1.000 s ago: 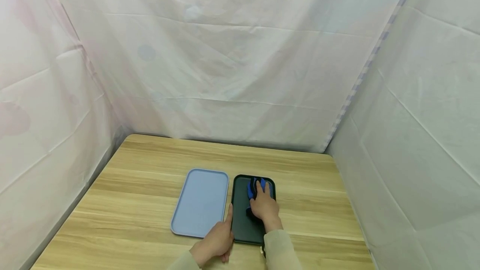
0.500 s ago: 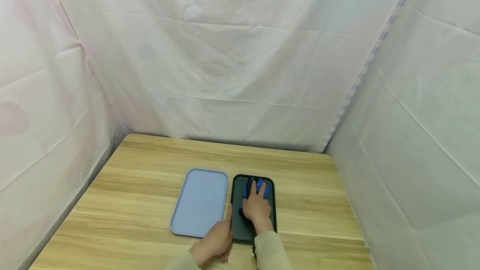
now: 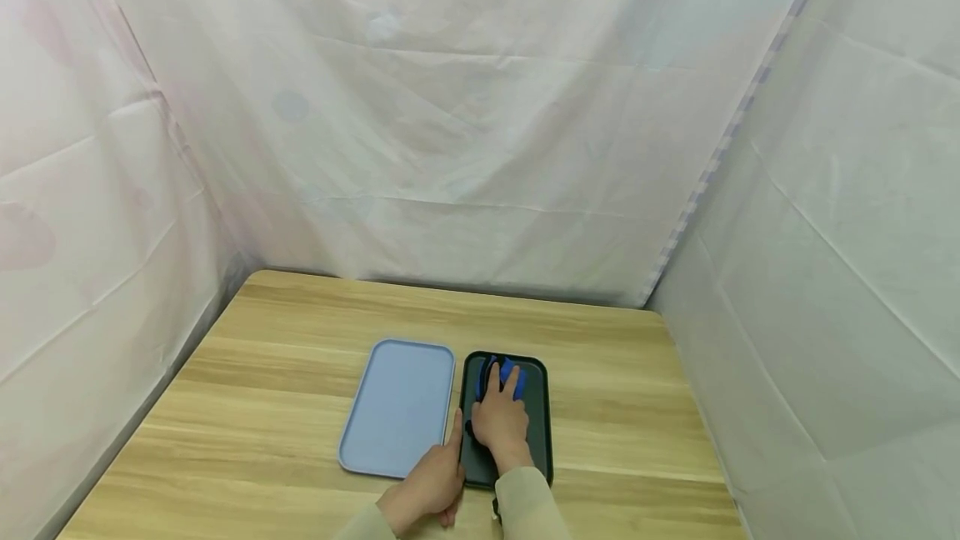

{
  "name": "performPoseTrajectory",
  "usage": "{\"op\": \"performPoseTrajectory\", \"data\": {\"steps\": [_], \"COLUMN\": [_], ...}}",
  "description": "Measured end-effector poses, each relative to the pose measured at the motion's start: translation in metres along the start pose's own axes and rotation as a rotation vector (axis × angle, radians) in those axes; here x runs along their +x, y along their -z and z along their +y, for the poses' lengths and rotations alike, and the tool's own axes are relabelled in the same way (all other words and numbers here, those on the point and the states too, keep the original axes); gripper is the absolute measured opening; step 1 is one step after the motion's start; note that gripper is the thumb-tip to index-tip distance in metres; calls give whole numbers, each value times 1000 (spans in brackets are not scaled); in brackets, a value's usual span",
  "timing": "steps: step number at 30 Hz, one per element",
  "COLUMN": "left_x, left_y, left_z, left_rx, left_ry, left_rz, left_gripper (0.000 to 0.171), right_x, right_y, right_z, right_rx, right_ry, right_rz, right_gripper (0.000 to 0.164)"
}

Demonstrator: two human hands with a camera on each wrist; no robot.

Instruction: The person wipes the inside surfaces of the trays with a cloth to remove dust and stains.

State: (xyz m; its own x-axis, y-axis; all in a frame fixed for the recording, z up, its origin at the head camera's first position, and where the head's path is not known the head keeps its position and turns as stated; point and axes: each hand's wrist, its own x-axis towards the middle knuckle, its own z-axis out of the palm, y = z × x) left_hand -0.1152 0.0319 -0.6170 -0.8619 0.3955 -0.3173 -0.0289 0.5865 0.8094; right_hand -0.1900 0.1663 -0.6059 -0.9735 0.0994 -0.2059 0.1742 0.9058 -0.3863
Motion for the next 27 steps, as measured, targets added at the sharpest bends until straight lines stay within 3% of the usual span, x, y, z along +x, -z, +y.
{"op": "performPoseTrajectory", "data": {"steps": [8,19,27], "left_x": [2,1,-2], "left_y": [-2,0,3], "left_z": [1,-2,2], "left_rx": [-31,4,-26], "left_ry": [-7,-13,2], "left_rz": [-21,-17,-26], "left_gripper": [89,89,89], "right_x": [1,-4,-5], "right_y": [-7,-10,-10], "right_z": [8,7,9], "right_rx": [-19,-65,-88], "right_ry": [6,50,81], "right_rz": [25,52,34], "right_gripper": [80,80,79]}}
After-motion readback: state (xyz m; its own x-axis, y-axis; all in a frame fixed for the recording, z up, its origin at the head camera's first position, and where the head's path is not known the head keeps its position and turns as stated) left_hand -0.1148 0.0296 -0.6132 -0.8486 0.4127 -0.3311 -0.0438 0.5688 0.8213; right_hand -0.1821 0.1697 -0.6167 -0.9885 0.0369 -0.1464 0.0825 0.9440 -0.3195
